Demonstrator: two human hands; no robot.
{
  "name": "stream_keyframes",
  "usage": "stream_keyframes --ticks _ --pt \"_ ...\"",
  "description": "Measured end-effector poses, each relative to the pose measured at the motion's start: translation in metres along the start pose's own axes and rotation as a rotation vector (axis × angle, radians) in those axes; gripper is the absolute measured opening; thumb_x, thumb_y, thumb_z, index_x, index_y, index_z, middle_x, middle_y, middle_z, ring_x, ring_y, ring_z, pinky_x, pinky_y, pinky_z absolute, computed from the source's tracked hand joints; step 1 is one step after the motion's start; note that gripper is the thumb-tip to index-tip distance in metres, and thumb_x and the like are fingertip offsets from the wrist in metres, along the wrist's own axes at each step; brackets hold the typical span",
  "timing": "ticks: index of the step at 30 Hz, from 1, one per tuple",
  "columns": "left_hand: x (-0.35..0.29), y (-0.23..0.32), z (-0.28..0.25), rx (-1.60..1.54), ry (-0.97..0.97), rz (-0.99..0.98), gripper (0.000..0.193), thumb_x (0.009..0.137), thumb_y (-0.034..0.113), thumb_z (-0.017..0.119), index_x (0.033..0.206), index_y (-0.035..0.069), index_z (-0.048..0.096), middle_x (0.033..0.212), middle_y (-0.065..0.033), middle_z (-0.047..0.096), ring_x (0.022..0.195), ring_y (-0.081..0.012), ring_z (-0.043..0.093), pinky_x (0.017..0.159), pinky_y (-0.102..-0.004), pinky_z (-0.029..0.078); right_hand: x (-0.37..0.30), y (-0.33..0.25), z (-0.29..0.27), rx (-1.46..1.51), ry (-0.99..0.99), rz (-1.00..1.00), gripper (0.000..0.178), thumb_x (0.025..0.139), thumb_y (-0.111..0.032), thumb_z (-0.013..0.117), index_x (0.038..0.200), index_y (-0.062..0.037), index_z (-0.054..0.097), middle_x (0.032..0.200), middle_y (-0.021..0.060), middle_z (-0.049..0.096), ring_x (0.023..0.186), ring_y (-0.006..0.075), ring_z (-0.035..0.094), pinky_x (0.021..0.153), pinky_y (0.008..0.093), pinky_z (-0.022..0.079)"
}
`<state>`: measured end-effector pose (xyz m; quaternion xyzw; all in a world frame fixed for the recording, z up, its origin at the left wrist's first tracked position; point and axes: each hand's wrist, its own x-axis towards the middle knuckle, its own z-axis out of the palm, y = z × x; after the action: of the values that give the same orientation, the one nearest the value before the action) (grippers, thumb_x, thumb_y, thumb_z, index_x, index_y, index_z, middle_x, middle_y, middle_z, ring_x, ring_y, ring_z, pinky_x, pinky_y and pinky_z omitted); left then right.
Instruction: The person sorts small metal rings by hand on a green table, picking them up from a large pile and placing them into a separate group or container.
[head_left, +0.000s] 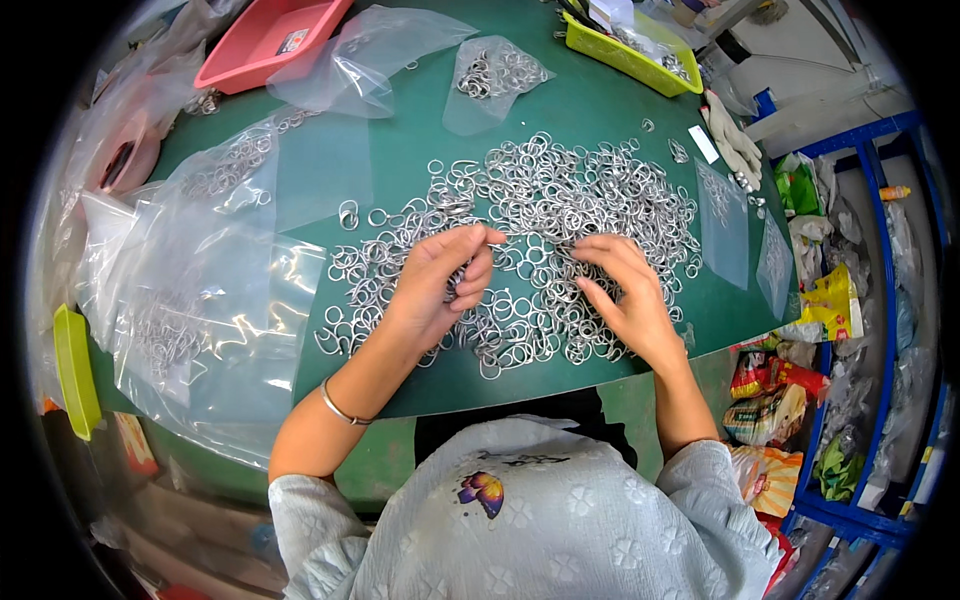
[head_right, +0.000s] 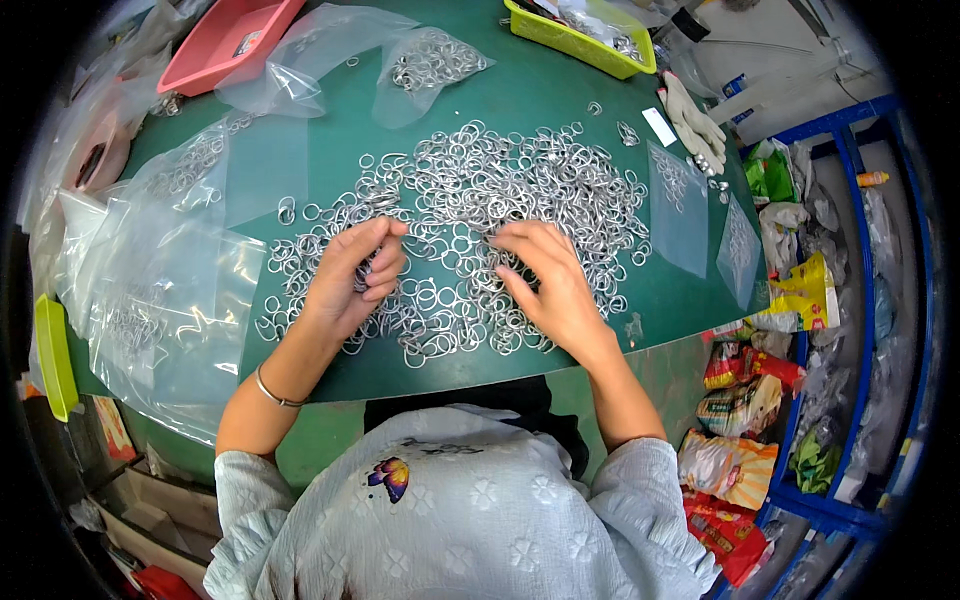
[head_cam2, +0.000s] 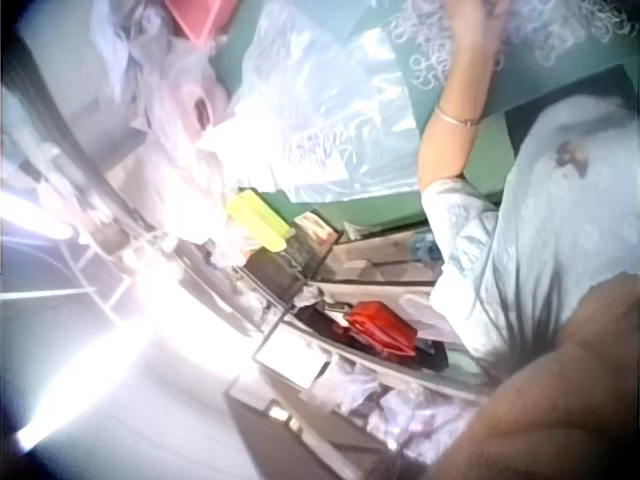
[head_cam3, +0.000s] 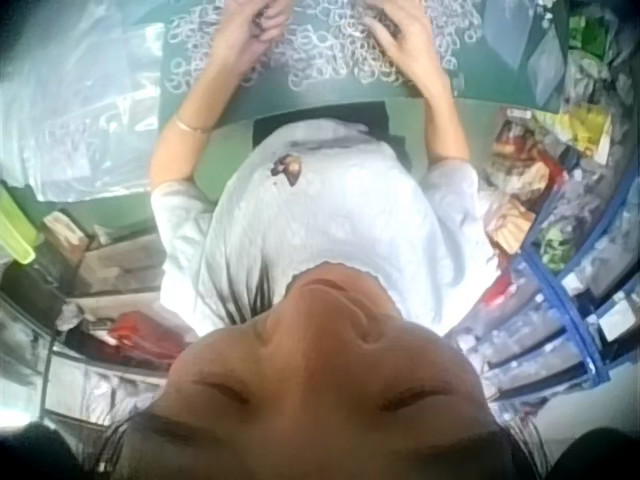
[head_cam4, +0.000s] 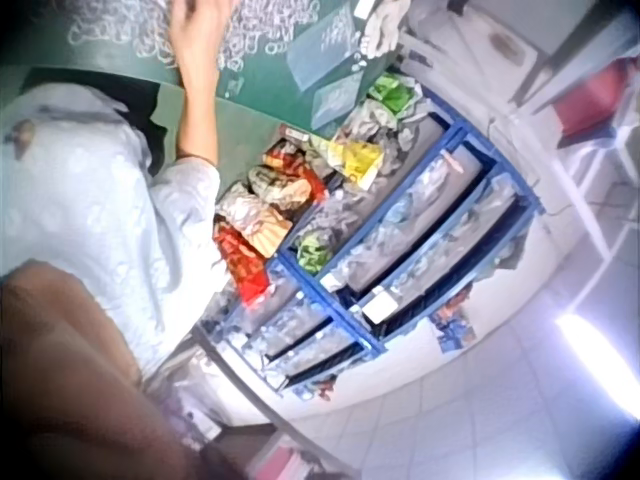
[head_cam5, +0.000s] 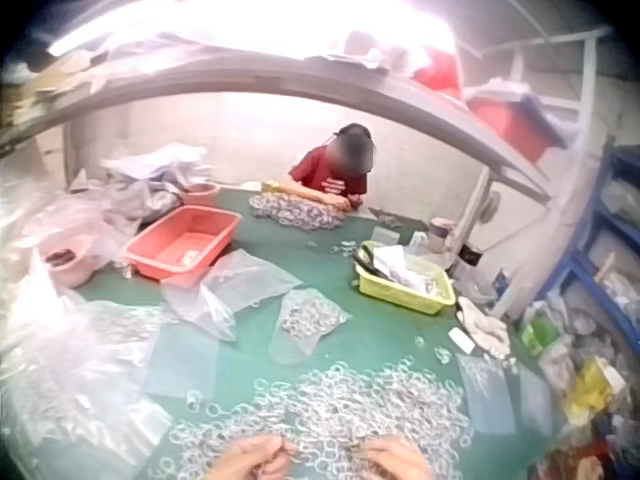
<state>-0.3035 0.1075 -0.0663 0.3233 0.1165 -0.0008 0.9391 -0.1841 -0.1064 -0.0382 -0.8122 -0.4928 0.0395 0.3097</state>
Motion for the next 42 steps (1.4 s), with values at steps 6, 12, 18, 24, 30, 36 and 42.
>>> stream_keyframes --ticks 6,12,18,24,30,36,42 --pt "-0.001 -0.001 0.004 0.038 0.047 -0.012 0.023 0.099 0.022 0.049 0.099 0.001 0.058 0.061 0.0027 0.039 0.051 -0.0039 0.033 0.040 -0.0162 0.024 -0.032 -0.009 0.007 -0.099 -0.247 -0.098 0.048 0.070 -0.026 0.078 0.112 -0.0113 0.061 0.130 0.0074 0.048 0.127 0.0307 0.040 0.103 0.0486 0.029" --pt "0.000 0.000 -0.001 0.032 0.037 0.055 0.023 0.098 0.023 0.050 0.097 0.002 0.057 0.061 0.0027 0.038 0.051 -0.0044 0.033 0.040 -0.0168 0.025 -0.024 0.016 0.027 -0.283 -0.055 -0.227 0.039 0.074 -0.029 0.073 0.109 -0.0145 0.061 0.125 0.0077 0.050 0.119 0.0302 0.044 0.100 0.0485 0.031" --pt "0.002 0.007 -0.004 0.023 0.042 0.121 0.024 0.098 0.023 0.051 0.100 0.000 0.059 0.063 0.0017 0.042 0.053 -0.0045 0.036 0.042 -0.0175 0.027 0.025 0.039 0.015 -0.354 0.091 -0.262 0.034 0.071 -0.019 0.075 0.100 -0.0098 0.061 0.126 0.0105 0.049 0.120 0.0344 0.042 0.097 0.0473 0.035" --pt "-0.006 0.028 -0.002 0.142 0.078 0.357 0.023 0.098 0.024 0.050 0.099 0.003 0.057 0.063 0.0023 0.039 0.053 -0.0041 0.033 0.041 -0.0165 0.026 0.034 0.010 0.012 -0.103 0.098 -0.116 0.038 0.070 -0.014 0.076 0.103 -0.0067 0.062 0.127 0.0162 0.048 0.121 0.0371 0.042 0.099 0.0470 0.036" --pt "0.001 0.063 -0.011 0.037 0.291 0.583 0.025 0.098 0.024 0.051 0.107 0.000 0.054 0.068 0.0017 0.039 0.055 -0.0052 0.033 0.044 -0.0191 0.026 0.017 -0.071 0.062 0.016 -0.294 -0.601 0.055 0.072 -0.027 0.074 0.121 -0.0109 0.054 0.120 0.0135 0.053 0.117 0.0333 0.048 0.100 0.0431 0.038" --pt "-0.008 0.080 -0.029 0.027 0.420 0.572 0.027 0.098 0.021 0.051 0.112 -0.002 0.052 0.071 -0.0016 0.045 0.056 -0.0070 0.038 0.046 -0.0205 0.029 0.027 -0.027 0.077 -0.202 -0.174 -0.587 0.037 0.071 -0.013 0.064 0.107 -0.0082 0.056 0.112 0.0126 0.055 0.108 0.0292 0.053 0.088 0.0405 0.043" --pt "0.002 0.073 -0.054 -0.007 0.509 0.580 0.025 0.098 0.018 0.049 0.112 -0.002 0.053 0.072 -0.0028 0.050 0.056 -0.0079 0.041 0.045 -0.0211 0.030 0.041 -0.009 0.045 -0.044 0.064 -0.248 0.025 0.073 0.008 0.060 0.095 -0.0035 0.059 0.104 0.0123 0.056 0.090 0.0293 0.058 0.076 0.0382 0.047"
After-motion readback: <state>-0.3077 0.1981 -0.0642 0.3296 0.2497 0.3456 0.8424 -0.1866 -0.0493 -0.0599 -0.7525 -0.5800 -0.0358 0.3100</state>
